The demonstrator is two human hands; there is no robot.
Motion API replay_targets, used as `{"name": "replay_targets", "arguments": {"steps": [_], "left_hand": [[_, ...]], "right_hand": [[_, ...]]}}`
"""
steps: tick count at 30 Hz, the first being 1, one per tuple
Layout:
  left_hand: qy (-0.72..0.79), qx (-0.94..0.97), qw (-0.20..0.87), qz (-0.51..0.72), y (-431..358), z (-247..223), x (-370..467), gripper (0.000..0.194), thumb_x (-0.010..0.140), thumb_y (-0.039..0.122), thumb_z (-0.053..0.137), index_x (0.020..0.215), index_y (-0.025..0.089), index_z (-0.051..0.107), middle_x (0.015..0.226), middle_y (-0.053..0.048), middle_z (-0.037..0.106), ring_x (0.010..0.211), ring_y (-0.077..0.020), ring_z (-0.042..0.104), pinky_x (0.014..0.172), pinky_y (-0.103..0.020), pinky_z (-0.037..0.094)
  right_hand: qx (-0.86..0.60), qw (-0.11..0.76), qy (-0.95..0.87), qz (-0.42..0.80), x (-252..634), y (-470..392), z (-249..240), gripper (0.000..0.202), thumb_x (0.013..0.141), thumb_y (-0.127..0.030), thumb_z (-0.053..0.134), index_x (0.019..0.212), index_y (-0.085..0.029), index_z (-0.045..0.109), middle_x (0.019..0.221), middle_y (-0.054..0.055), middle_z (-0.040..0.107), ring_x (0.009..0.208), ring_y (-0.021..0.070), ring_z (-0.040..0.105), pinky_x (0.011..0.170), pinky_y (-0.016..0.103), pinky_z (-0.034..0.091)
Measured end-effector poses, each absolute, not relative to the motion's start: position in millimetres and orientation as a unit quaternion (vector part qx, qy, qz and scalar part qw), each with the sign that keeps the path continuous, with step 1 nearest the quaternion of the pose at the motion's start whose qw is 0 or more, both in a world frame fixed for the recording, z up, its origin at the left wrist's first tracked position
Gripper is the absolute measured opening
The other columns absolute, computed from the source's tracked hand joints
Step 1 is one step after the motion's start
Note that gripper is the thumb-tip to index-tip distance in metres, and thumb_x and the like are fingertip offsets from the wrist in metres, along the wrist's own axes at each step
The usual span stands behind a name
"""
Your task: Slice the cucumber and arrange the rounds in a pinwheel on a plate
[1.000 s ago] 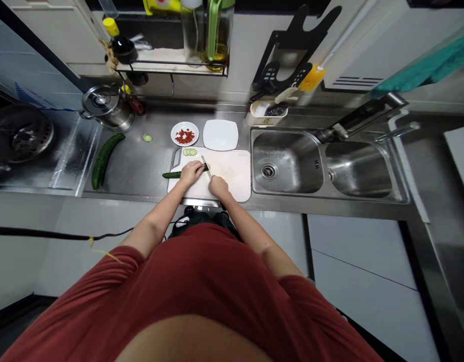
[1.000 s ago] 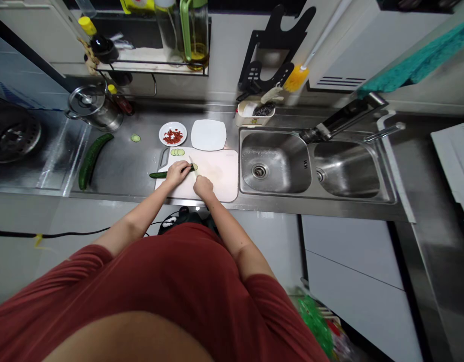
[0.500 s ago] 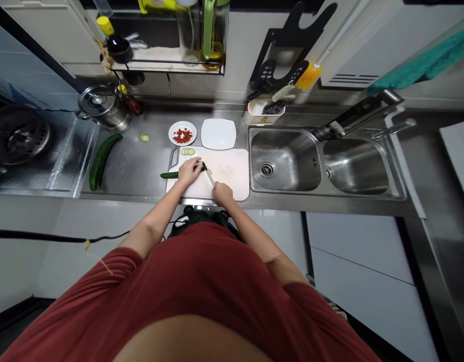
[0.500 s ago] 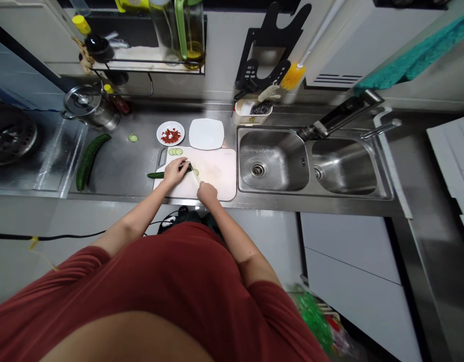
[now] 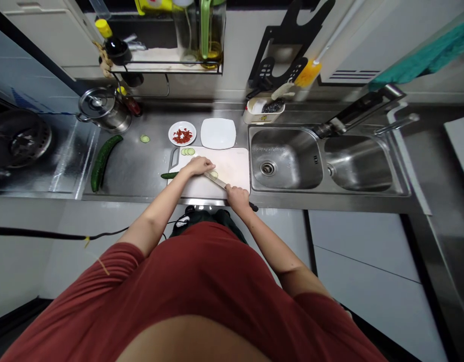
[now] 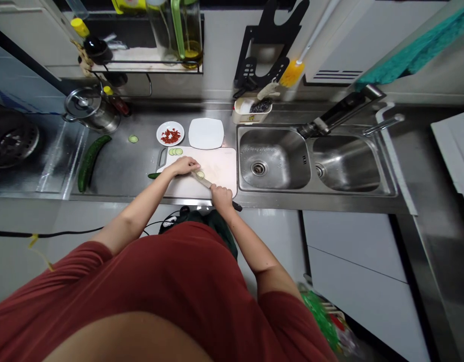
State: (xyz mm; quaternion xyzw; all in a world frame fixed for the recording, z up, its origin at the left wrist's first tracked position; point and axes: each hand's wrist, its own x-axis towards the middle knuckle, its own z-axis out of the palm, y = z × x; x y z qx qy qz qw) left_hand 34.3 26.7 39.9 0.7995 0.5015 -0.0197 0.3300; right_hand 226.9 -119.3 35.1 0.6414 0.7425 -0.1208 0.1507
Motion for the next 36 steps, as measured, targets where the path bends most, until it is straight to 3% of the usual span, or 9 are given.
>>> {"name": "replay_targets", "arguments": {"steps": [3,8,10,12,16,19,23,27,36], "left_hand": [[0.487,0.785,0.378,-0.068,27.6,40.4,41.6,0.029,0.078,0.045,0.060,0.089,0.023,0.076,0.085,-0.002,0.074,0.084,-0.0190,0.063,0.092,-0.032,0.040],[0.482,0.777,0.404,-0.023,26.6,36.9,46.6,0.022,0.068,0.040,0.071,0.080,0.022,0.073,0.073,0.002,0.071,0.081,-0.0172,0.062,0.108,-0.045,0.024],[0.471,0.767,0.435,0.010,26.4,34.6,47.6,0.021,0.066,0.036,0.072,0.077,0.019,0.071,0.069,0.002,0.069,0.075,-0.0158,0.062,0.101,-0.042,0.034],[0.452,0.741,0.494,0.047,26.7,32.0,48.1,0.019,0.064,0.032,0.072,0.075,0.017,0.069,0.067,0.002,0.067,0.067,-0.0137,0.060,0.084,-0.033,0.044],[0.431,0.659,0.604,0.122,29.5,26.9,45.5,0.021,0.064,0.028,0.073,0.074,0.015,0.061,0.057,0.004,0.059,0.052,-0.0093,0.053,0.057,-0.023,0.041],[0.433,0.610,0.639,0.180,33.4,23.9,40.9,0.022,0.065,0.026,0.073,0.076,0.015,0.058,0.056,0.005,0.058,0.050,-0.0076,0.053,0.054,-0.020,0.039],[0.446,0.529,0.677,0.252,40.7,23.0,32.8,0.025,0.066,0.027,0.074,0.079,0.015,0.056,0.066,0.000,0.065,0.064,-0.0108,0.063,0.065,-0.022,0.047],[0.498,0.464,0.670,0.297,50.9,24.1,20.0,0.026,0.067,0.024,0.075,0.081,0.015,0.055,0.071,-0.001,0.067,0.066,-0.0119,0.065,0.069,-0.025,0.051],[0.662,0.444,0.537,0.275,77.1,-5.8,-15.0,0.017,0.067,0.015,0.069,0.072,0.017,0.053,0.059,0.000,0.063,0.052,-0.0110,0.060,0.052,-0.021,0.040]], "right_hand": [[0.637,0.156,0.746,-0.114,228.8,-119.1,39.0,0.032,0.097,-0.017,0.031,0.122,-0.017,0.052,0.103,0.017,0.066,0.096,0.0249,0.064,0.078,0.032,0.043],[0.637,0.163,0.745,-0.116,229.6,-118.9,44.6,0.034,0.098,-0.019,0.029,0.124,-0.017,0.050,0.105,0.018,0.065,0.097,0.0239,0.063,0.080,0.032,0.042],[0.635,0.170,0.744,-0.119,229.8,-118.7,46.6,0.035,0.098,-0.019,0.028,0.125,-0.017,0.050,0.106,0.018,0.064,0.098,0.0236,0.063,0.080,0.032,0.042],[0.636,0.176,0.742,-0.123,230.2,-118.2,48.5,0.035,0.098,-0.018,0.027,0.124,-0.017,0.050,0.107,0.018,0.064,0.099,0.0233,0.063,0.081,0.031,0.041],[0.640,0.179,0.737,-0.127,231.7,-116.4,50.3,0.034,0.097,-0.017,0.028,0.123,-0.018,0.050,0.107,0.017,0.065,0.099,0.0236,0.063,0.080,0.031,0.041],[0.640,0.167,0.739,-0.129,232.8,-115.6,49.2,0.032,0.097,-0.017,0.030,0.121,-0.019,0.051,0.105,0.015,0.065,0.097,0.0242,0.064,0.079,0.032,0.041],[0.645,0.159,0.736,-0.131,234.5,-115.7,46.0,0.031,0.097,-0.019,0.031,0.119,-0.020,0.052,0.101,0.013,0.067,0.095,0.0243,0.064,0.077,0.031,0.042],[0.650,0.165,0.729,-0.138,238.5,-115.7,43.5,0.033,0.097,-0.017,0.031,0.121,-0.021,0.052,0.103,0.013,0.066,0.096,0.0240,0.064,0.077,0.031,0.041],[0.669,0.167,0.710,-0.144,245.9,-112.4,42.3,0.035,0.098,-0.019,0.029,0.124,-0.022,0.052,0.103,0.012,0.067,0.094,0.0230,0.064,0.077,0.029,0.041]]}}
